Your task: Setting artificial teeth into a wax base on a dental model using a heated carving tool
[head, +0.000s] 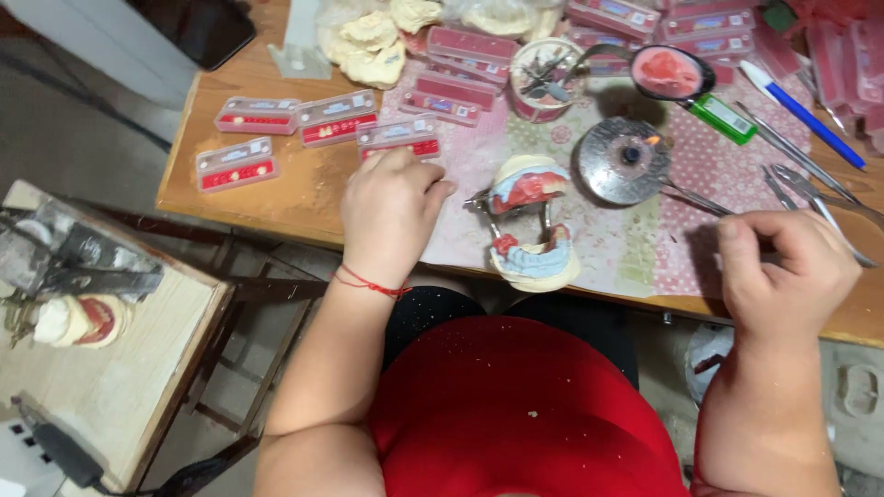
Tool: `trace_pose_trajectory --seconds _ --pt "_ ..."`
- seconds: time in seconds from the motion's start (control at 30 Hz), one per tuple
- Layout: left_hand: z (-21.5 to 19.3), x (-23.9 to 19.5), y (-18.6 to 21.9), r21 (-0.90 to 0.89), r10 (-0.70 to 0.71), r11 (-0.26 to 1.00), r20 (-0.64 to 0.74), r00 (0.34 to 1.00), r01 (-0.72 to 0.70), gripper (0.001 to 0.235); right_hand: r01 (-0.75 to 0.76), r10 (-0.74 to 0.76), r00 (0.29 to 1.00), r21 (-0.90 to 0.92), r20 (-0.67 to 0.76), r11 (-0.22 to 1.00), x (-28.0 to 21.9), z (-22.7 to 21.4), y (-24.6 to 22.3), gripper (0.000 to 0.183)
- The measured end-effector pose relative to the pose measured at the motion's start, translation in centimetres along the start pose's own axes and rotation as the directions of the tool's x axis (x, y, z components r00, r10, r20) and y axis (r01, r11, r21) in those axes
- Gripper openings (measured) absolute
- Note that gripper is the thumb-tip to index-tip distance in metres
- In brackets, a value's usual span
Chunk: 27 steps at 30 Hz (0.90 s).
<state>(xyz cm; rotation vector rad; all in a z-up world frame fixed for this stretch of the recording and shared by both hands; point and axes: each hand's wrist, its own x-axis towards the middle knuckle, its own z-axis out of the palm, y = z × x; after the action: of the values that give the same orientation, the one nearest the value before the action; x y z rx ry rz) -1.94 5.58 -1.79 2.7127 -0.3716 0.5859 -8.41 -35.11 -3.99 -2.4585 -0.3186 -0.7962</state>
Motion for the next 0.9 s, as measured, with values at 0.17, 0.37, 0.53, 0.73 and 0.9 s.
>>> trace_pose_trajectory --seconds 0.17,0.37,0.53,0.73,0.9 --pt "-0.2 0.1 0.7 -0.057 -0.023 0.998 0.04 0.999 0.026 0.01 0.023 -0.023 1.0 0.002 0.006 1.0 0.9 -0.3 -1.1 0.022" --pt "-4.2 -0.1 1.9 -0.3 -0.032 0.953 0.02 0.999 0.037 0.007 0.147 -0.141 0.985 0.054 -0.099 0.988 1.4 -0.8 -3.6 0.021" --pt "-8.5 -0.5 6.9 -0.661 0.188 0.744 0.061 0.98 -0.102 0.006 0.444 -0.443 0.894 0.25 -0.062 0.861 2.6 0.2 -8.4 0.015" --pt "-8.7 -0.2 10.0 -0.821 0.385 0.553 0.103 0.917 -0.139 0.008 0.566 -0.564 0.813 0.43 -0.148 0.703 5.9 0.8 -14.2 0.007" --pt "-7.6 -0.4 10.4 -0.851 0.3 0.498 -0.012 0.954 -0.167 0.01 0.582 -0.556 0.808 0.414 -0.195 0.7 6.2 0.7 -14.1 0.012"
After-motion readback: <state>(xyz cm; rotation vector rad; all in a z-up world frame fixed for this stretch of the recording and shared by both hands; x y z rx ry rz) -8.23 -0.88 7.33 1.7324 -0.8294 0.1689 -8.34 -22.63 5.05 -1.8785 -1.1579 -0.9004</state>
